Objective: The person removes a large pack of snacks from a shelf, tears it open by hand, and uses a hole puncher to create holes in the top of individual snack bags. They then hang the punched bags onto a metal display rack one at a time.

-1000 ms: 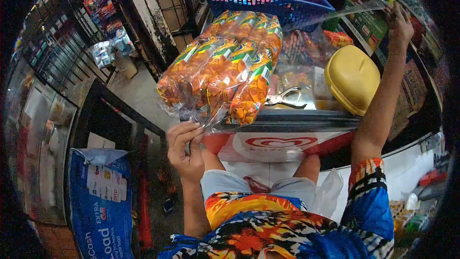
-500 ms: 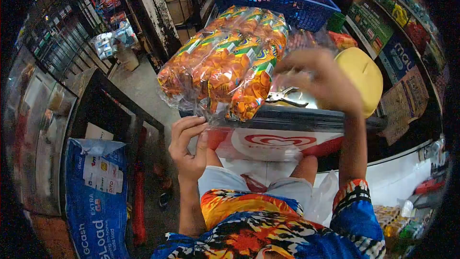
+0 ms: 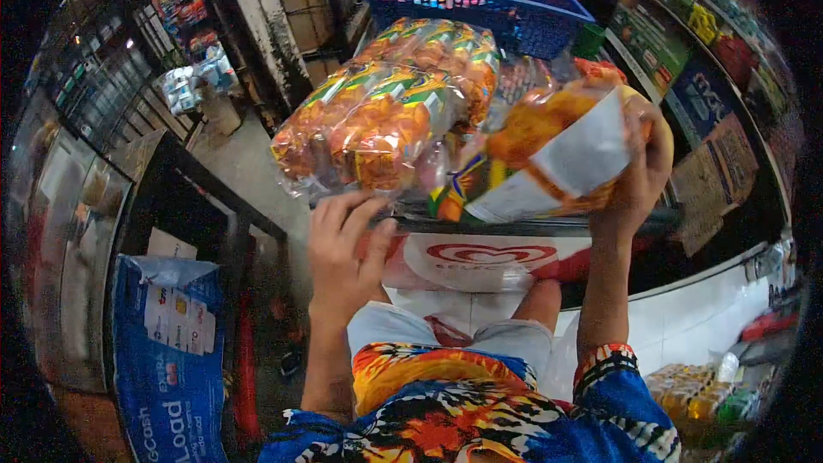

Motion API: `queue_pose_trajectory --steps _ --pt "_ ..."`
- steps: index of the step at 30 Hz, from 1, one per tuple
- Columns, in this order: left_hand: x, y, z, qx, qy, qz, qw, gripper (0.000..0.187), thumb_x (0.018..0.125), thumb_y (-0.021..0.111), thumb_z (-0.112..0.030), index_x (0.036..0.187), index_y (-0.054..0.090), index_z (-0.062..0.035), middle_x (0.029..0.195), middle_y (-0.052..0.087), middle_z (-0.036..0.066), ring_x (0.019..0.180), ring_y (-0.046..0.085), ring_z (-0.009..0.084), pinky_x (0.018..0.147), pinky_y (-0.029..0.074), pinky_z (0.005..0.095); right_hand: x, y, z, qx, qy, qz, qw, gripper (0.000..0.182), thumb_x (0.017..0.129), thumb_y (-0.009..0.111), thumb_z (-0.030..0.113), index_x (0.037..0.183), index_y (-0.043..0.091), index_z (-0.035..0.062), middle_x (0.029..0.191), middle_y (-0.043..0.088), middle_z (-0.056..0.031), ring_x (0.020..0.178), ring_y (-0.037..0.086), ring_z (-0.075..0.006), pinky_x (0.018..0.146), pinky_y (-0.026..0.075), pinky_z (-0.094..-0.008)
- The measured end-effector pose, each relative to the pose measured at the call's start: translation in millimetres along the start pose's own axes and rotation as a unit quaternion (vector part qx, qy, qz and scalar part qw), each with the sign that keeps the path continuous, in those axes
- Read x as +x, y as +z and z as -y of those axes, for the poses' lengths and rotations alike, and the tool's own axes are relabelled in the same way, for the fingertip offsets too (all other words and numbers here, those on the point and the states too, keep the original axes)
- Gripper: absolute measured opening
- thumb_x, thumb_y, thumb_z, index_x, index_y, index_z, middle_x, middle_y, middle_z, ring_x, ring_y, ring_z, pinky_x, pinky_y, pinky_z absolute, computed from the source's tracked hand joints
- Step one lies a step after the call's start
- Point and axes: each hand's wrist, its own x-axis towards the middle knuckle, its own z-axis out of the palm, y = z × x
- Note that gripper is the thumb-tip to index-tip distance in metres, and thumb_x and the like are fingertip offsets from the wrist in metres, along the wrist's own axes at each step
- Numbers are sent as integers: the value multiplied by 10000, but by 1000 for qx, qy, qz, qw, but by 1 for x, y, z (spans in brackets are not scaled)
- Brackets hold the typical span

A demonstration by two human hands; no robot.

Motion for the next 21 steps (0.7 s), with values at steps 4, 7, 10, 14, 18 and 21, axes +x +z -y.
queue_pose_trajectory --steps 4,7,10,14,18,21 --pt "52 -13 -27 -85 90 -30 992 301 798 680 -177 1063 635 -43 998 626 134 922 595 324 816 456 402 32 -8 -17 23 19 -17 999 159 914 594 155 923 611 -2 906 622 -18 818 551 -72 741 431 -205" --pt "108 -11 -56 -148 74 11 986 413 817 674 -292 1142 591 -51 1005 633 142 891 622 309 777 482 392 50 14 -22 45 -70 22 996 147 928 592 148 942 617 4 923 637 -22 820 565 -60 731 452 -207" --pt "175 21 -26 -276 -37 169 946 546 887 529 -531 1213 550 -94 978 644 124 895 637 265 786 505 374 79 38 -30 91 -156 14 983 102 924 595 103 966 615 12 946 644 -37 821 577 -65 718 467 -214" --pt "233 45 -16 -541 -261 296 742 636 918 362 -633 1194 564 -96 1017 632 110 855 639 193 732 539 360 89 59 -41 122 -237 93 959 80 879 625 44 938 613 -9 982 652 -83 816 596 -114 718 473 -233" --pt "263 92 19 -673 -152 257 677 538 875 623 -409 1243 488 -40 1025 632 102 876 652 205 741 561 378 94 56 -65 20 -267 271 925 161 901 584 113 840 618 -32 907 663 -127 758 606 -139 673 477 -270" --pt "255 100 21 -569 -224 81 787 1112 681 832 -127 1445 25 -100 1226 515 176 964 623 287 818 540 435 101 45 -97 32 -112 246 962 237 921 565 209 834 627 -2 850 647 -59 697 587 -121 614 457 -258"
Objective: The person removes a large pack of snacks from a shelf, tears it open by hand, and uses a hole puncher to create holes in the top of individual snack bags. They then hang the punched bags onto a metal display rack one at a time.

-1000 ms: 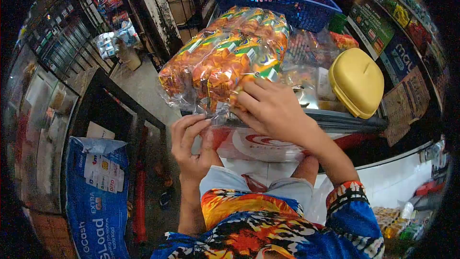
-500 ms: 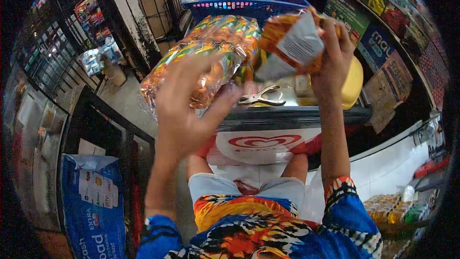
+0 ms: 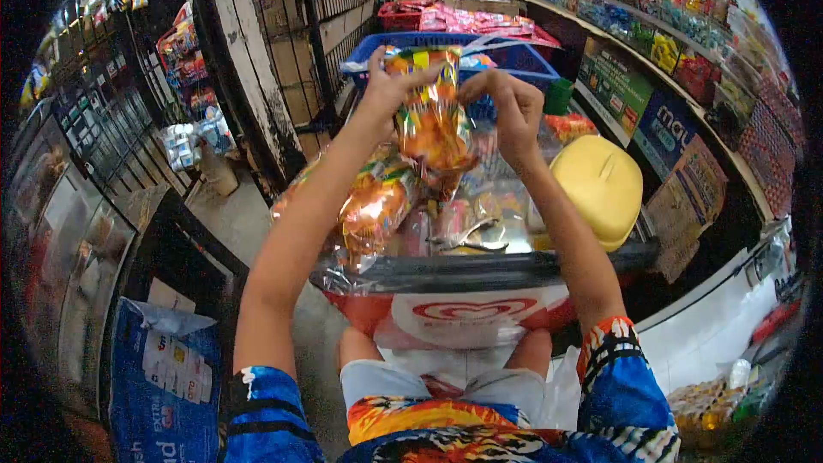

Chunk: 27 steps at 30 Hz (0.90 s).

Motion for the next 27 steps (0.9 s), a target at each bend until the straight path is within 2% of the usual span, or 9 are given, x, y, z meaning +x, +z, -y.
queue_pose_trajectory --steps 1,5,6,8,14,18,21,25,27 --pt "-7 5 3 -2 24 -26 999 1019 669 840 -116 1426 158 -121 1189 548 142 986 619 261 819 534 482 -2 0 -6 27 79 -99 992 238 923 566 230 852 627 11 814 632 -31 668 572 -108 593 448 -255" --pt "-18 0 26 33 38 33 998 675 692 831 -142 1237 441 -61 1130 600 82 1005 607 202 871 505 379 -12 -9 -42 -6 172 -161 972 244 936 549 273 915 620 41 770 589 5 642 545 -83 568 435 -247" --pt "-24 1 30 70 39 38 996 704 660 857 -164 1194 425 -11 1100 592 103 995 588 185 884 484 326 -16 -9 -45 37 239 -139 960 257 936 544 300 958 607 52 792 585 4 655 541 -77 573 435 -241" --pt "-31 6 35 90 69 39 993 707 663 858 -180 1193 420 -13 1095 589 106 989 586 181 888 479 324 -20 -11 -41 152 352 -104 918 323 928 535 371 1063 580 81 909 588 2 733 554 -76 604 436 -216" --pt "-34 3 47 230 149 31 961 739 685 840 -220 1228 378 -25 1103 539 107 1028 555 183 891 471 322 -29 3 -41 138 326 13 935 434 880 618 378 1171 553 62 1011 611 -19 867 589 -111 735 495 -262" --pt "-32 -3 49 223 86 43 970 682 711 808 -201 1235 402 -43 1103 556 99 1022 557 181 878 473 314 -31 12 -39 185 377 1 908 431 851 675 299 1169 551 35 1013 628 -38 878 606 -120 752 512 -265" --pt "-41 1 36 -34 -36 100 994 532 786 734 -153 1216 442 -45 1095 588 86 986 594 176 871 494 319 -31 14 -32 237 396 -46 886 384 866 660 296 1138 566 42 992 645 -39 845 633 -124 747 527 -280" --pt "-27 -7 44 -170 -118 79 975 266 882 633 -204 1101 566 -68 1046 628 57 942 616 160 832 503 313 -32 12 -34 313 428 -49 846 353 869 658 272 1123 577 40 970 659 -48 806 652 -132 736 538 -281" --pt "-31 -7 42 -149 -111 65 980 225 892 618 -206 1066 583 -67 1041 633 56 941 616 161 826 500 310 -31 13 -32 276 440 -30 854 347 864 665 245 1127 576 37 978 664 -59 797 657 -131 731 540 -279"
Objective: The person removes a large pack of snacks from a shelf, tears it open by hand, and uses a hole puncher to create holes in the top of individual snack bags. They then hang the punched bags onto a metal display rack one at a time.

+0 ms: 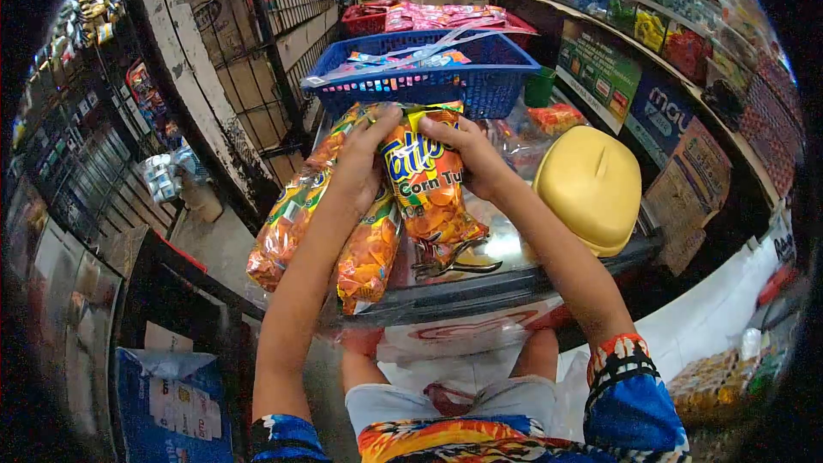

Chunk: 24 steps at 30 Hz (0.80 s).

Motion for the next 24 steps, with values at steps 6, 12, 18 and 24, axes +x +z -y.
queue_pose_trajectory --steps 6,12,18,24 --pt "0 -2 0 2 31 -21 999 250 905 590 -211 1075 613 -30 1015 657 75 896 633 171 805 502 311 -3 1 1 -9 -9 27 1000 378 816 704 173 1135 565 26 1016 659 -78 844 656 -150 767 539 -298" --pt "-4 2 -2 41 36 -66 996 258 902 580 -210 1063 635 -15 1001 670 84 873 648 176 798 504 309 -5 2 2 -39 -16 46 998 400 805 709 170 1141 556 16 1020 657 -76 858 651 -149 787 533 -300" --pt "0 -3 1 20 39 -42 998 262 897 586 -220 1056 636 -18 998 671 85 867 649 172 787 506 307 -9 5 6 -26 3 47 999 420 801 717 179 1148 551 12 1017 663 -80 853 658 -156 784 540 -307" --pt "-1 -3 0 10 31 -49 998 268 895 588 -224 1066 630 -22 1004 671 85 873 650 175 800 503 307 -6 4 4 -42 -1 44 998 409 810 701 191 1157 560 27 1008 666 -70 828 665 -149 761 548 -309"
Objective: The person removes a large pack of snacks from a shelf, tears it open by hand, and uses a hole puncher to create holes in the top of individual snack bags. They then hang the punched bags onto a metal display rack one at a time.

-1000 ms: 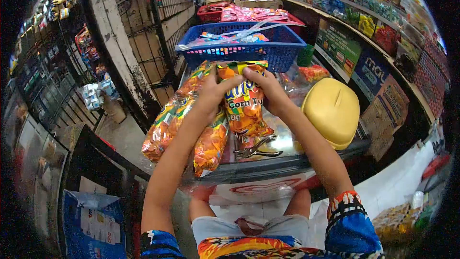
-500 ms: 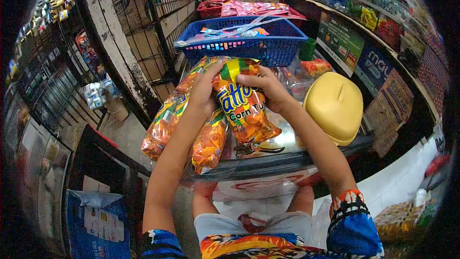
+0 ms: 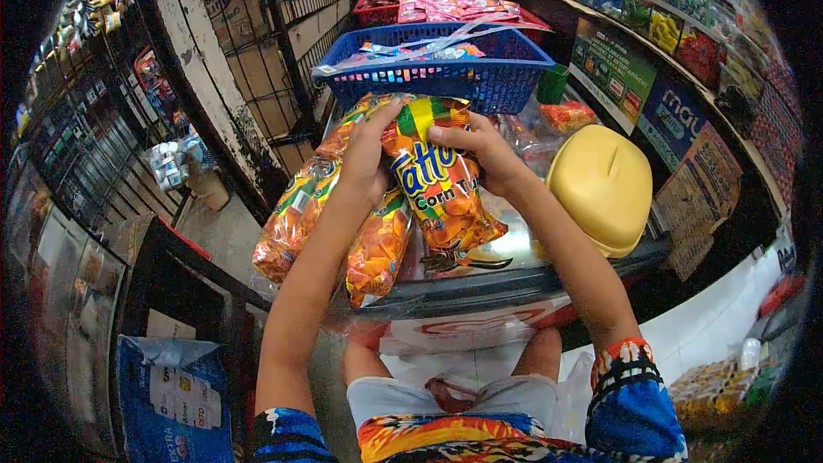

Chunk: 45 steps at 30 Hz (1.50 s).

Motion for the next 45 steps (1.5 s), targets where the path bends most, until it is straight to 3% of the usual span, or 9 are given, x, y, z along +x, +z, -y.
queue_pose_trajectory --steps 19,25,45 --pt "3 -3 1 -1 6 12 1000 267 895 587 -221 1063 629 -19 1021 668 90 874 654 181 789 510 305 0 1 1 2 5 -8 1000 460 801 720 181 1172 502 16 1016 652 -90 868 654 -173 795 542 -317" --pt "3 -4 1 -12 -2 19 1000 272 897 580 -221 1069 629 -16 1017 669 88 874 653 178 792 507 304 -1 1 0 -4 2 -7 1000 402 814 699 185 1152 555 20 1008 664 -79 817 666 -156 759 552 -313" --pt "2 -2 2 -1 2 7 1000 291 901 581 -234 1087 625 -15 1022 665 89 891 648 181 806 499 303 0 -1 1 -5 11 7 1000 429 809 713 190 1160 535 19 1027 654 -85 854 654 -156 782 540 -306"
